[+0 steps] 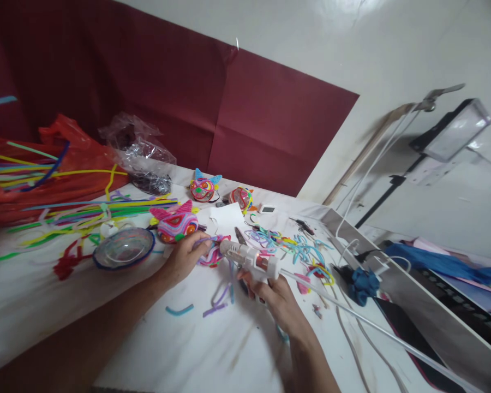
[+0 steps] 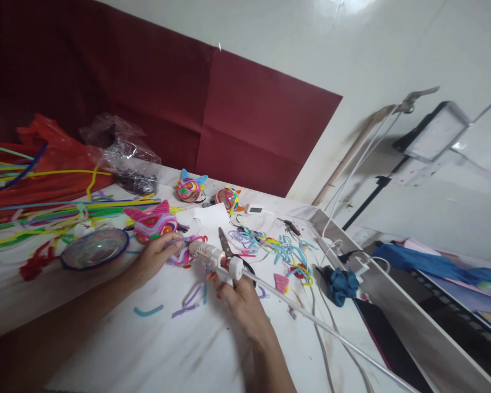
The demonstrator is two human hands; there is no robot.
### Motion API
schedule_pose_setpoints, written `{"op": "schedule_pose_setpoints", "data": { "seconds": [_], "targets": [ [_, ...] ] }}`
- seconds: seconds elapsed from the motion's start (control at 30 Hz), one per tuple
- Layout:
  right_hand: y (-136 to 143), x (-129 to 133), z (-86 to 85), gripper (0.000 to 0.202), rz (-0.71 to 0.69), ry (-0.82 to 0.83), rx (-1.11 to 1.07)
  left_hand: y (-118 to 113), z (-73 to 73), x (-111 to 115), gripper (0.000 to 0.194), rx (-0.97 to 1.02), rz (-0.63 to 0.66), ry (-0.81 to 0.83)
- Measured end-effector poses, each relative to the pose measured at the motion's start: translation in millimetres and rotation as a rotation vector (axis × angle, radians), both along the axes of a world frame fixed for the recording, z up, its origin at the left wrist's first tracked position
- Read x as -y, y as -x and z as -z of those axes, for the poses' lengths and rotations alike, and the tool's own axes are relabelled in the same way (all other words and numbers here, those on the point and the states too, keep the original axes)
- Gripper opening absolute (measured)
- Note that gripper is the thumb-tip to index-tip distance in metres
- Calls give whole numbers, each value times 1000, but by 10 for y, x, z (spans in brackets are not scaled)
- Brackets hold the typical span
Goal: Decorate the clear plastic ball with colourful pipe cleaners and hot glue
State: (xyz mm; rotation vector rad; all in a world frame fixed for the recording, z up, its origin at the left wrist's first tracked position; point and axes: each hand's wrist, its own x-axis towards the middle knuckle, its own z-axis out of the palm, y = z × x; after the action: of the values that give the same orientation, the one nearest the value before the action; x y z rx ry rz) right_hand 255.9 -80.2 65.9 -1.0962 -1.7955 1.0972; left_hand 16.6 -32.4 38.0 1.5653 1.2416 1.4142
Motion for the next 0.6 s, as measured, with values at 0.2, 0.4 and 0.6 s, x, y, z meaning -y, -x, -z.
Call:
{"op": "schedule_pose_setpoints", "data": {
  "seconds": [0.2,0.4,0.6],
  "targets": [
    [23,33,-46,20,19,-33,-1,11,35,-18,24,-57,-11,-31],
    [18,24,-14,20,30,-57,37,-7,-1,-1,24,-91,-17,-43],
    [9,21,1,19,7,-101,57,-7,-13,11,23,-122,-32,-60]
  ]
}}
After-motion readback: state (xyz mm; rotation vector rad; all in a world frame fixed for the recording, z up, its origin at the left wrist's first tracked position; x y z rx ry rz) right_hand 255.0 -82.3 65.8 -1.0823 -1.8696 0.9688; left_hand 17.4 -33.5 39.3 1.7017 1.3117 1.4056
